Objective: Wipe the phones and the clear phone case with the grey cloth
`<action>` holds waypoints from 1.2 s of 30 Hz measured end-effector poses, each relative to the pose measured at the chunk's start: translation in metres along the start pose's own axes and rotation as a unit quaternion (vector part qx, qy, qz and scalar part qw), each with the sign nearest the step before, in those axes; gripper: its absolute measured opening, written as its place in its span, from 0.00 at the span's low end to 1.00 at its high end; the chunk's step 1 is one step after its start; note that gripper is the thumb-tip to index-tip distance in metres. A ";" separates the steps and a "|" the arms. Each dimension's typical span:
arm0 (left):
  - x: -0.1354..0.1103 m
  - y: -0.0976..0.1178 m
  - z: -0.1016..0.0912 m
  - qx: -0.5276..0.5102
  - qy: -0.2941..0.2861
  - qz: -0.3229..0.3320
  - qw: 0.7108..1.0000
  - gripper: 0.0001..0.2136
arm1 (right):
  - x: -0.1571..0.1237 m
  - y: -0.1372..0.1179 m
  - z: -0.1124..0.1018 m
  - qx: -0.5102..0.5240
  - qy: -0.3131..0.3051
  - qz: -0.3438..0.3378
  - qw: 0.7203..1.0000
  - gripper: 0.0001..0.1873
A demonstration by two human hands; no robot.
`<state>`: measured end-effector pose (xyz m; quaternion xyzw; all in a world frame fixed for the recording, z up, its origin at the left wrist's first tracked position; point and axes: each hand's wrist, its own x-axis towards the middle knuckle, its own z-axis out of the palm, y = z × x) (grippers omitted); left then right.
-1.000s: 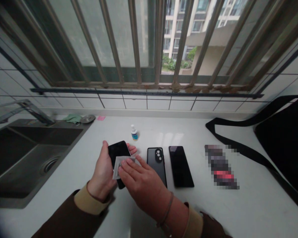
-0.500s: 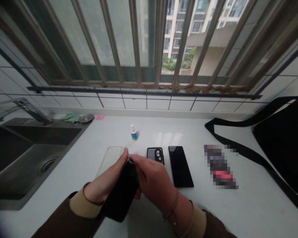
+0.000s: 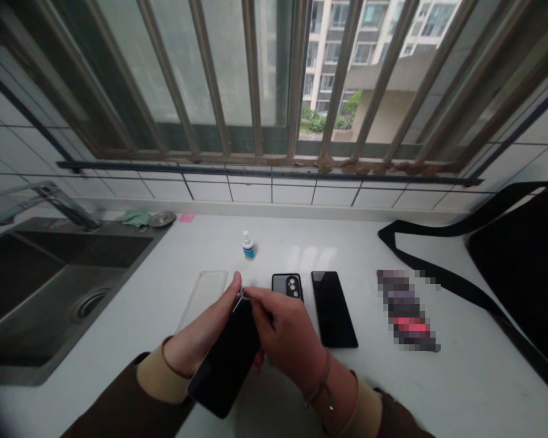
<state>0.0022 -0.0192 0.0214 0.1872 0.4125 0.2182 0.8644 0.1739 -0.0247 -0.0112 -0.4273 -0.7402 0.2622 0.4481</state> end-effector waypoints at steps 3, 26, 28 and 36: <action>-0.002 0.007 -0.003 -0.044 -0.008 0.051 0.998 0.41 | 0.002 0.003 -0.003 -0.009 0.016 0.026 0.999 0.17; 0.011 -0.003 0.000 -0.089 0.013 0.077 0.993 0.29 | 0.000 0.005 0.004 -0.009 0.040 0.090 0.995 0.20; 0.011 0.000 -0.001 -0.113 0.033 0.103 0.988 0.28 | 0.001 0.007 0.004 0.000 0.052 0.089 0.995 0.19; 0.019 0.005 -0.006 -0.141 0.098 0.198 0.965 0.22 | -0.001 0.012 0.008 0.041 0.037 0.093 0.994 0.19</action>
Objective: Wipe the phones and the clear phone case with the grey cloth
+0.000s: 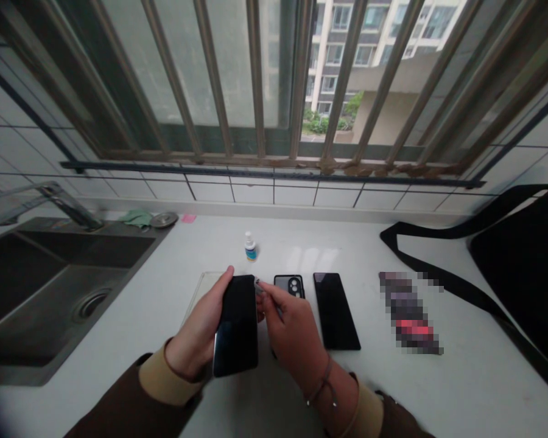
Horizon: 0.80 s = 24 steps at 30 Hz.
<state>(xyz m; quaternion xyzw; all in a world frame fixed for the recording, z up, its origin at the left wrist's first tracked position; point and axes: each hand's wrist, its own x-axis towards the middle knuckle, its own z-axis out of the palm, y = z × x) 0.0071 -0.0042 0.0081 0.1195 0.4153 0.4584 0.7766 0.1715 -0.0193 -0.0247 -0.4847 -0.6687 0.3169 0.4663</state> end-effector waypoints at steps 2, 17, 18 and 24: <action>0.000 -0.004 0.000 0.022 0.009 0.021 0.999 0.20 | 0.000 0.001 0.000 0.009 0.003 0.010 1.000 0.19; -0.002 -0.002 0.003 0.015 0.077 0.103 0.992 0.24 | -0.004 0.004 0.009 0.085 -0.035 0.042 0.995 0.19; -0.003 0.000 0.004 0.013 0.086 0.103 0.991 0.25 | -0.005 0.004 0.009 0.089 -0.044 0.051 0.994 0.19; -0.008 0.017 0.003 -0.015 0.093 0.100 0.991 0.25 | -0.006 -0.004 0.009 0.121 -0.097 0.071 0.985 0.20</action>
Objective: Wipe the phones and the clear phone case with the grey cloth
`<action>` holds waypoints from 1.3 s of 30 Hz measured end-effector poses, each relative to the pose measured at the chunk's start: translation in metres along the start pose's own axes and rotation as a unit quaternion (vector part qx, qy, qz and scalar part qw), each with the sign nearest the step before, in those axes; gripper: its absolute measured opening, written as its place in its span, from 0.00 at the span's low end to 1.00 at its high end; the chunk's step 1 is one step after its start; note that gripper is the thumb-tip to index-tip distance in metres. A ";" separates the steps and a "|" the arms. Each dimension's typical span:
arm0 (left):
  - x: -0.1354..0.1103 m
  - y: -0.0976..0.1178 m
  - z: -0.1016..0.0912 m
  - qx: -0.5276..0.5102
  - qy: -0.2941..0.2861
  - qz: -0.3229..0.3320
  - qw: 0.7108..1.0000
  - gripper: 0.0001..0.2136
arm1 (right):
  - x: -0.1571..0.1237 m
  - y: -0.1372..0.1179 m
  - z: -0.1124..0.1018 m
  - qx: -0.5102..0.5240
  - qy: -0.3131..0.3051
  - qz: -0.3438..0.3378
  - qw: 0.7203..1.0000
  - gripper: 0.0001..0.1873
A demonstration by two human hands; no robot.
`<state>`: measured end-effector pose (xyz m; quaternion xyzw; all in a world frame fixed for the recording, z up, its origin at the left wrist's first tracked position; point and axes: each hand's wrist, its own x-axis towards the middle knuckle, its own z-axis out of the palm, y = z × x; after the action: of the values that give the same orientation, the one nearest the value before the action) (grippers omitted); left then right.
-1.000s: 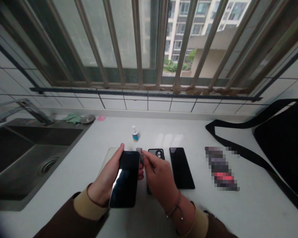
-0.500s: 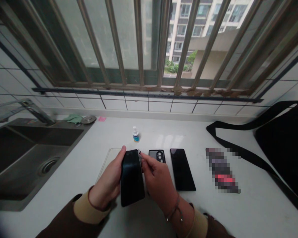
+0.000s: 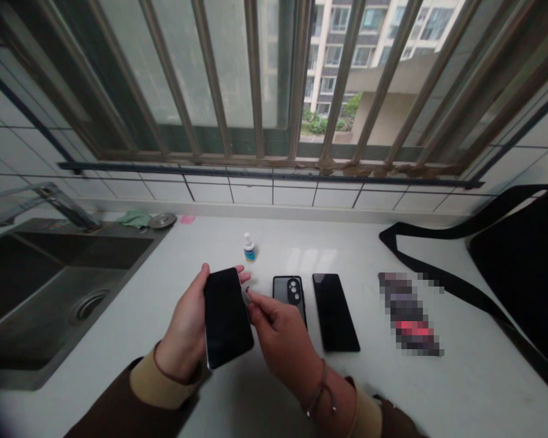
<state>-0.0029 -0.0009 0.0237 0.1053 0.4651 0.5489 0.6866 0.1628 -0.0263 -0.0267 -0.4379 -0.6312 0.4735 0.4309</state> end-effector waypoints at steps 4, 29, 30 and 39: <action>0.004 0.010 -0.004 -0.064 0.049 0.069 0.994 0.25 | 0.001 -0.006 0.000 0.001 -0.038 0.013 0.999 0.18; 0.001 -0.038 -0.028 0.166 -0.160 0.572 0.787 0.30 | 0.003 -0.004 0.012 0.338 -0.026 0.227 0.913 0.26; 0.001 -0.037 -0.027 0.163 -0.154 0.578 0.785 0.29 | 0.002 -0.004 0.013 0.332 -0.046 0.239 0.911 0.27; 0.001 -0.036 -0.024 0.194 -0.155 0.562 0.789 0.28 | 0.003 -0.003 0.011 0.335 -0.018 0.226 0.915 0.27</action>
<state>0.0023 -0.0225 -0.0129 0.5628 0.3081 0.7122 0.2849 0.1513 -0.0267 -0.0251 -0.3898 -0.3276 0.7499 0.4223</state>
